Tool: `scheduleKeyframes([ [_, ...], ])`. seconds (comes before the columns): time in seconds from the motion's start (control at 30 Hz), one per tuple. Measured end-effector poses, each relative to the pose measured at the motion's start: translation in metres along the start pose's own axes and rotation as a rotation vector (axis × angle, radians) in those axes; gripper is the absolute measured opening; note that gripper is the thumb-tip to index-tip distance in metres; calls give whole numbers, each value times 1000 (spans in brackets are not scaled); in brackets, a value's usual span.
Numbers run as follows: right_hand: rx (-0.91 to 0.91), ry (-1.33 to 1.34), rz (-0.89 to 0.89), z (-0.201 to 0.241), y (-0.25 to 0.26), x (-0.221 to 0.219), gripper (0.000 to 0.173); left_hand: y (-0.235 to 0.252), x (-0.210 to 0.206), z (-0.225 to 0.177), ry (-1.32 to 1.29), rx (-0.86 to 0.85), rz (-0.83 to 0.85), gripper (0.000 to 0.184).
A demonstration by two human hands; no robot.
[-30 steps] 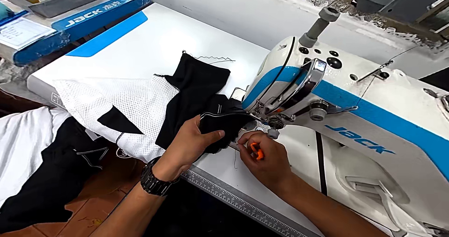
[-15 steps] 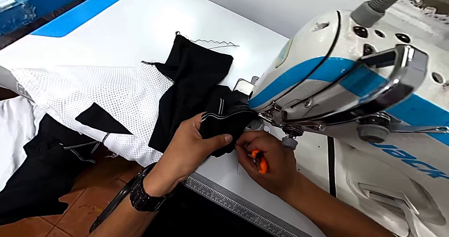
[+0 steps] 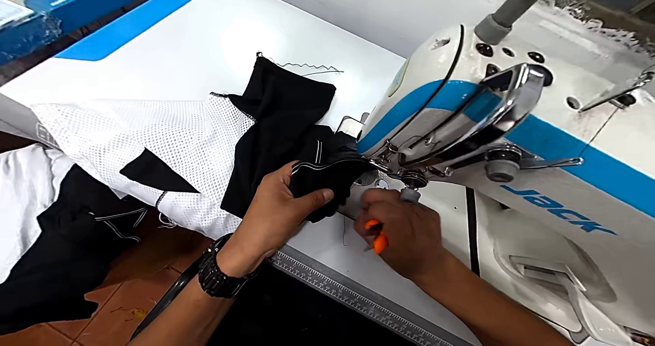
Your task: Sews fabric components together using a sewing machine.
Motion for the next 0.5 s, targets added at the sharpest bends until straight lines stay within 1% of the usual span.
scheduleKeyframes([
  [0.1, -67, 49, -30, -12, -14, 0, 15, 0, 1, 1, 1, -5, -6, 27],
  [0.17, -81, 120, -30, -11, -13, -3, 16, 0, 0, 1, -2, -4, -8, 28],
  [0.37, 21, 184, -35, 4, 4, -16, 16, 0, -1, 0, -15, 6, -2, 29],
  [0.5, 10, 179, -31, 5, 9, -20, 16, 1, -1, 0, -20, -2, 3, 29],
])
Point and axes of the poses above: each hand's wrist, its own y-axis towards the middle knuckle, its own x-axis out of the back of the hand, z = x × y, the point moved 2 cm from there along y, towards the middle knuckle, and after that the axes turned 10 degrees about z, right-handed, at the moved point
